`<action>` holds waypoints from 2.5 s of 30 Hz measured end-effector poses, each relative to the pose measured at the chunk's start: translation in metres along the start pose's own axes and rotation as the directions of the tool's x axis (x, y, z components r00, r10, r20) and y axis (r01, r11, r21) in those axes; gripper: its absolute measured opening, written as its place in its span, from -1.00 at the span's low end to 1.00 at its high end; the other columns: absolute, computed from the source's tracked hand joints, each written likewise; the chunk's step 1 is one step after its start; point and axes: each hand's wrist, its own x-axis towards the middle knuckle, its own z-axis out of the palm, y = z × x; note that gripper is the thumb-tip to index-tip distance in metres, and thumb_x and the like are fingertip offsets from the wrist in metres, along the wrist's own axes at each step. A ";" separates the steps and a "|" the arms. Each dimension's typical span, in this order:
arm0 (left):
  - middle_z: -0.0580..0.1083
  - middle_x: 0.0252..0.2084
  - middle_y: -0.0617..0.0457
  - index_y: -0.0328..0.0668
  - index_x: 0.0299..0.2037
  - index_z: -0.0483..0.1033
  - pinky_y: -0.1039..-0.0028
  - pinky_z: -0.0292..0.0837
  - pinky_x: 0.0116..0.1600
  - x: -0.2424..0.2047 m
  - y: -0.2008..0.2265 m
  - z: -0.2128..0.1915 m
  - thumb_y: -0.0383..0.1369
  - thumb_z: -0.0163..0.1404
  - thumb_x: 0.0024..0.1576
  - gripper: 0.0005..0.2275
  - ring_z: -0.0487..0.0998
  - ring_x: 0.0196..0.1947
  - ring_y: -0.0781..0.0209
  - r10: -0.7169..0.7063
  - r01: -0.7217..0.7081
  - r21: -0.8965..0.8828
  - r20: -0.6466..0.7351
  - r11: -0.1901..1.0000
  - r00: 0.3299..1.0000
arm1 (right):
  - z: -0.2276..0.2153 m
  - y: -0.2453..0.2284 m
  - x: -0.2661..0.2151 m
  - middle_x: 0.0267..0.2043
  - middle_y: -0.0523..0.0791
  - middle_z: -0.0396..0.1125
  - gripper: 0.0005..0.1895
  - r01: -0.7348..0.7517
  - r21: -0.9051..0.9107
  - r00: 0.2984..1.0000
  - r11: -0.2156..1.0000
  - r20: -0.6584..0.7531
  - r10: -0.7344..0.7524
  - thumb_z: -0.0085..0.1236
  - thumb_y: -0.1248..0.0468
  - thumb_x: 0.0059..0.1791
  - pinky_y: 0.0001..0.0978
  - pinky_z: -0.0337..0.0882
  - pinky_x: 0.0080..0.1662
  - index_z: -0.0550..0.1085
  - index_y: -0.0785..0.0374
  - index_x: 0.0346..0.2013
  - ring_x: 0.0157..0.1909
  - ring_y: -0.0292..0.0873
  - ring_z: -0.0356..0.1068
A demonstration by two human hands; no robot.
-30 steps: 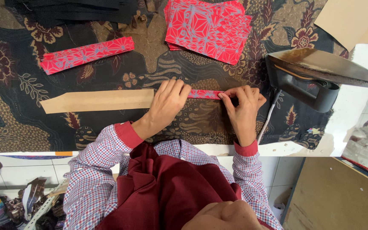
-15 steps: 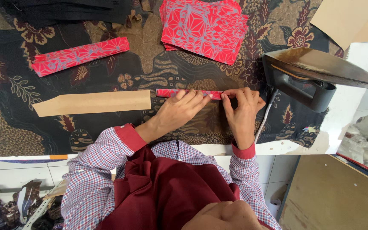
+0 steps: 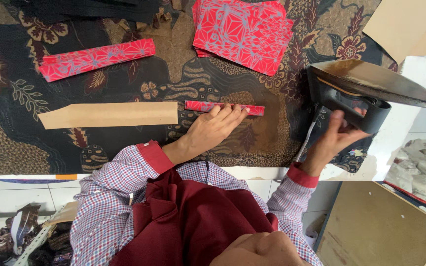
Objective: The person irons narrow strips of red patterned fabric on a patterned tablecloth. They repeatedly fold the fabric over a brown paper template, press it with an iron, and stack the finished strips. The process is repeated for multiple fabric pieces throughout the clip.
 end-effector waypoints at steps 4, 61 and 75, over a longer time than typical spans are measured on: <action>0.41 0.18 0.08 -0.18 0.34 0.37 0.43 0.14 0.25 0.000 0.000 0.002 -0.30 -0.13 0.22 -0.55 0.40 0.16 0.25 -0.002 0.002 0.004 -0.002 1.000 1.000 | -0.010 -0.001 0.026 0.10 -0.03 0.33 -0.71 0.027 0.240 0.987 0.970 0.146 -0.063 0.21 0.34 0.19 -0.27 0.40 0.30 0.34 0.34 0.12 0.11 -0.16 0.37; 0.35 -0.25 0.09 -0.12 -0.37 0.49 0.19 0.11 0.13 -0.042 -0.091 -0.042 -0.32 0.17 0.11 -0.87 0.35 -0.09 0.12 -0.424 0.402 -0.467 0.063 0.787 0.903 | 0.055 -0.081 -0.010 -0.49 -0.10 0.43 -0.58 0.816 -0.475 0.478 0.330 0.875 0.080 0.42 -0.14 -0.13 -0.21 0.33 -0.38 0.53 0.10 -0.32 -0.45 -0.06 0.45; 0.34 -0.25 0.05 -0.15 -0.29 0.43 0.20 0.13 0.13 -0.039 -0.096 -0.054 -0.40 0.13 0.10 -0.89 0.37 -0.10 0.08 -0.437 0.404 -0.505 0.060 0.762 0.898 | 0.120 -0.106 -0.040 -0.48 -0.10 0.42 -0.60 0.844 -0.363 0.354 0.394 0.930 0.097 0.41 -0.02 -0.18 -0.16 0.31 -0.42 0.42 0.16 -0.40 -0.48 0.00 0.43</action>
